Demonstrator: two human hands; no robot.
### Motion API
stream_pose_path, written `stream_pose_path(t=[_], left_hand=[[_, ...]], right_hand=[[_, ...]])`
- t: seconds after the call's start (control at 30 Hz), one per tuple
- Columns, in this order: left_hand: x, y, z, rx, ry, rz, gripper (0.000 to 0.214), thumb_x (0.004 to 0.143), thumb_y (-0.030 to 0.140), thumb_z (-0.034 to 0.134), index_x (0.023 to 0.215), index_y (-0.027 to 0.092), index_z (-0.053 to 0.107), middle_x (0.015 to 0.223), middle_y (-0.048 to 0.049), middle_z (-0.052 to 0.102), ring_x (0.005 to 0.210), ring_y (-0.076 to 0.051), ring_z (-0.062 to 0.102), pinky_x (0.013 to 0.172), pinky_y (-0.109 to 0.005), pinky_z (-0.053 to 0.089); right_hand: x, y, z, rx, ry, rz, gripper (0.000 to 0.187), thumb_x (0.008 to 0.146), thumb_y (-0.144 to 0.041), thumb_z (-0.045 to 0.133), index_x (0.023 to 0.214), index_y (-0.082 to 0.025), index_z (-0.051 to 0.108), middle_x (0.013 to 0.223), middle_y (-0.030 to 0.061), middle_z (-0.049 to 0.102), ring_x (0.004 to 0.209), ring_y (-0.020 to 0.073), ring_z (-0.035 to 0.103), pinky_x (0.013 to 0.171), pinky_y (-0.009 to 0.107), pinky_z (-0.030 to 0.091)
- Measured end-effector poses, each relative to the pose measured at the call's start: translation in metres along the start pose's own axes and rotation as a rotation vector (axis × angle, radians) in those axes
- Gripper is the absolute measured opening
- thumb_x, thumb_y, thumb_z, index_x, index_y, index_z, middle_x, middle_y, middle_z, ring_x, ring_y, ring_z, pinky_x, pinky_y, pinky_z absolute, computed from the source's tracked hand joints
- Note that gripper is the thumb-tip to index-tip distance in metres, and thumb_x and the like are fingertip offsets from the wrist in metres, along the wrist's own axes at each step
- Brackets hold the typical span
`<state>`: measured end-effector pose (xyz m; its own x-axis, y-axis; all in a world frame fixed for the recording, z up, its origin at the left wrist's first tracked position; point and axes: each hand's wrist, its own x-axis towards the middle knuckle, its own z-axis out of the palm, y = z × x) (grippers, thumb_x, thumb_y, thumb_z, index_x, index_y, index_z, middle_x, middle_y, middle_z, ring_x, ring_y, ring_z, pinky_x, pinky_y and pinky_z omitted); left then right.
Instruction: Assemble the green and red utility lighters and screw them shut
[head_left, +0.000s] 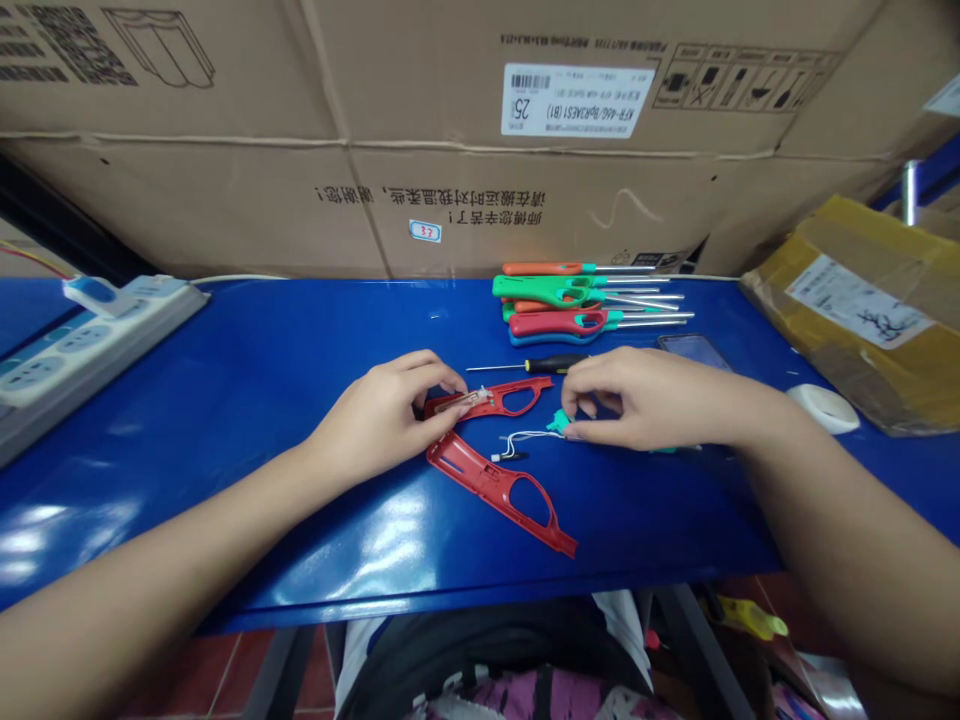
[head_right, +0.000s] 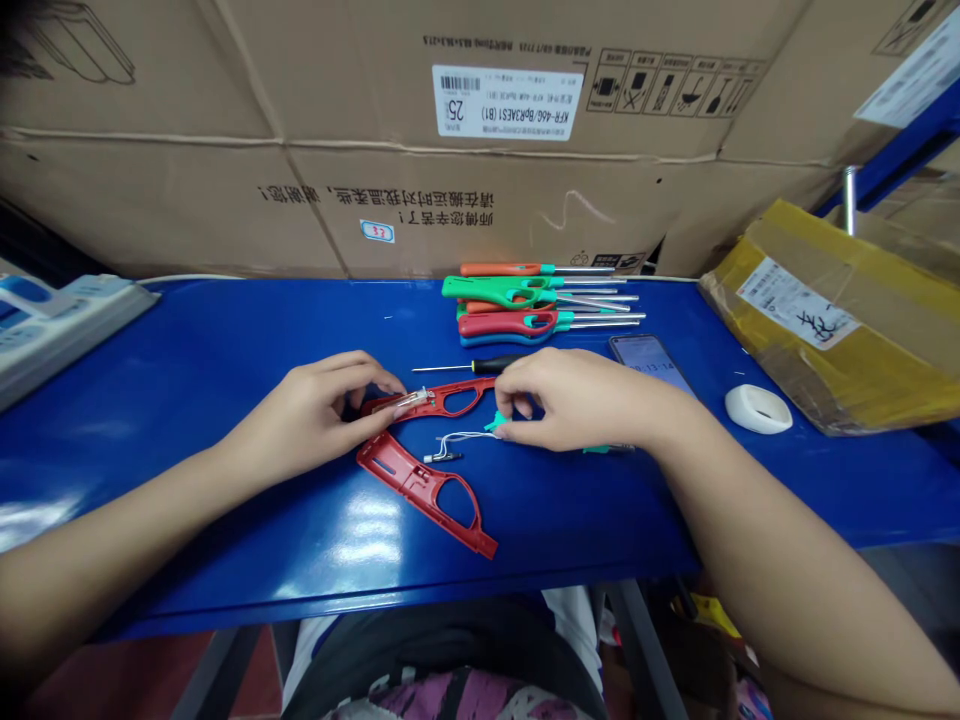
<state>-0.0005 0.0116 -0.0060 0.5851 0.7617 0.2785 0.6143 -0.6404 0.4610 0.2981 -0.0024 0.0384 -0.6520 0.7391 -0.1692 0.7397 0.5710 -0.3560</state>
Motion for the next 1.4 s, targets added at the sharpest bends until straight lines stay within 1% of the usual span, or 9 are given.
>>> stream_pose_path(t=[0.17, 0.37, 0.57, 0.77, 1.0, 1.17, 1.23, 1.33, 1.4], left_hand=[[-0.001, -0.002, -0.001, 0.012, -0.030, -0.006, 0.021, 0.095, 0.041, 0.066, 0.097, 0.020, 0.072, 0.093, -0.0011, 0.071, 0.067, -0.011, 0.056, 0.061, -0.024, 0.042], [-0.001, -0.004, -0.001, 0.044, -0.066, 0.029, 0.021, 0.097, 0.038, 0.063, 0.105, 0.021, 0.074, 0.096, -0.0030, 0.073, 0.073, -0.013, 0.061, 0.064, -0.025, 0.045], [0.001, -0.002, -0.007, -0.076, -0.031, 0.127, 0.023, 0.098, 0.036, 0.065, 0.112, 0.020, 0.074, 0.098, -0.0029, 0.074, 0.069, -0.011, 0.061, 0.064, -0.023, 0.048], [-0.001, 0.000, -0.006, -0.062, -0.141, 0.234, 0.019, 0.098, 0.030, 0.064, 0.111, 0.021, 0.075, 0.105, -0.0045, 0.074, 0.094, -0.016, 0.068, 0.083, -0.028, 0.054], [-0.004, 0.001, -0.009, -0.059, -0.143, 0.257, 0.028, 0.092, 0.032, 0.069, 0.118, 0.022, 0.071, 0.112, -0.0047, 0.071, 0.098, -0.017, 0.068, 0.082, -0.028, 0.054], [-0.004, 0.003, -0.013, 0.009, -0.178, 0.348, 0.020, 0.091, 0.032, 0.069, 0.108, 0.021, 0.072, 0.104, -0.0039, 0.073, 0.095, -0.019, 0.067, 0.084, -0.031, 0.053], [-0.005, 0.004, -0.014, 0.008, -0.209, 0.389, 0.020, 0.090, 0.036, 0.071, 0.102, 0.020, 0.072, 0.099, -0.0037, 0.073, 0.091, -0.019, 0.067, 0.080, -0.031, 0.053], [-0.005, 0.006, -0.015, -0.007, -0.282, 0.452, 0.026, 0.085, 0.041, 0.074, 0.099, 0.020, 0.071, 0.096, -0.0034, 0.072, 0.088, -0.019, 0.066, 0.076, -0.031, 0.052], [-0.006, 0.008, -0.014, 0.004, -0.314, 0.467, 0.026, 0.085, 0.041, 0.074, 0.101, 0.020, 0.071, 0.099, -0.0035, 0.072, 0.089, -0.019, 0.067, 0.077, -0.030, 0.051]], right_hand=[[-0.001, -0.003, 0.002, -0.042, -0.116, 0.038, 0.016, 0.089, -0.033, 0.064, 0.078, -0.022, 0.065, 0.072, -0.0010, 0.065, 0.063, 0.0130, 0.052, 0.058, 0.028, 0.030], [0.003, -0.003, 0.008, -0.057, -0.043, -0.004, 0.016, 0.090, -0.031, 0.062, 0.078, -0.021, 0.065, 0.072, -0.0002, 0.064, 0.061, 0.0129, 0.050, 0.058, 0.028, 0.028], [0.003, -0.003, 0.010, -0.086, -0.030, -0.034, 0.014, 0.091, -0.030, 0.061, 0.081, -0.021, 0.065, 0.075, 0.0004, 0.065, 0.064, 0.0138, 0.051, 0.059, 0.028, 0.027], [0.000, -0.004, 0.007, -0.091, -0.061, -0.011, 0.013, 0.090, -0.029, 0.061, 0.080, -0.021, 0.064, 0.075, -0.0003, 0.064, 0.064, 0.0135, 0.051, 0.060, 0.028, 0.029], [-0.003, -0.007, 0.002, -0.080, -0.141, 0.016, 0.007, 0.082, -0.018, 0.060, 0.075, -0.022, 0.061, 0.070, -0.0019, 0.062, 0.061, 0.0122, 0.046, 0.058, 0.028, 0.027], [-0.004, -0.007, 0.000, -0.069, -0.140, 0.018, 0.014, 0.086, -0.033, 0.063, 0.077, -0.022, 0.062, 0.073, -0.0016, 0.062, 0.063, 0.0127, 0.048, 0.058, 0.027, 0.029], [-0.005, -0.007, -0.001, -0.062, -0.090, -0.003, 0.017, 0.089, -0.037, 0.062, 0.080, -0.022, 0.062, 0.077, -0.0008, 0.063, 0.065, 0.0131, 0.050, 0.059, 0.027, 0.031], [-0.004, -0.007, 0.000, -0.060, 0.002, -0.027, 0.009, 0.089, -0.028, 0.060, 0.095, -0.023, 0.065, 0.089, 0.0001, 0.067, 0.072, 0.0142, 0.055, 0.062, 0.027, 0.035], [-0.003, -0.007, 0.002, -0.071, 0.033, -0.031, 0.021, 0.090, -0.024, 0.059, 0.109, -0.024, 0.065, 0.101, 0.0012, 0.070, 0.079, 0.0160, 0.060, 0.066, 0.028, 0.037]])
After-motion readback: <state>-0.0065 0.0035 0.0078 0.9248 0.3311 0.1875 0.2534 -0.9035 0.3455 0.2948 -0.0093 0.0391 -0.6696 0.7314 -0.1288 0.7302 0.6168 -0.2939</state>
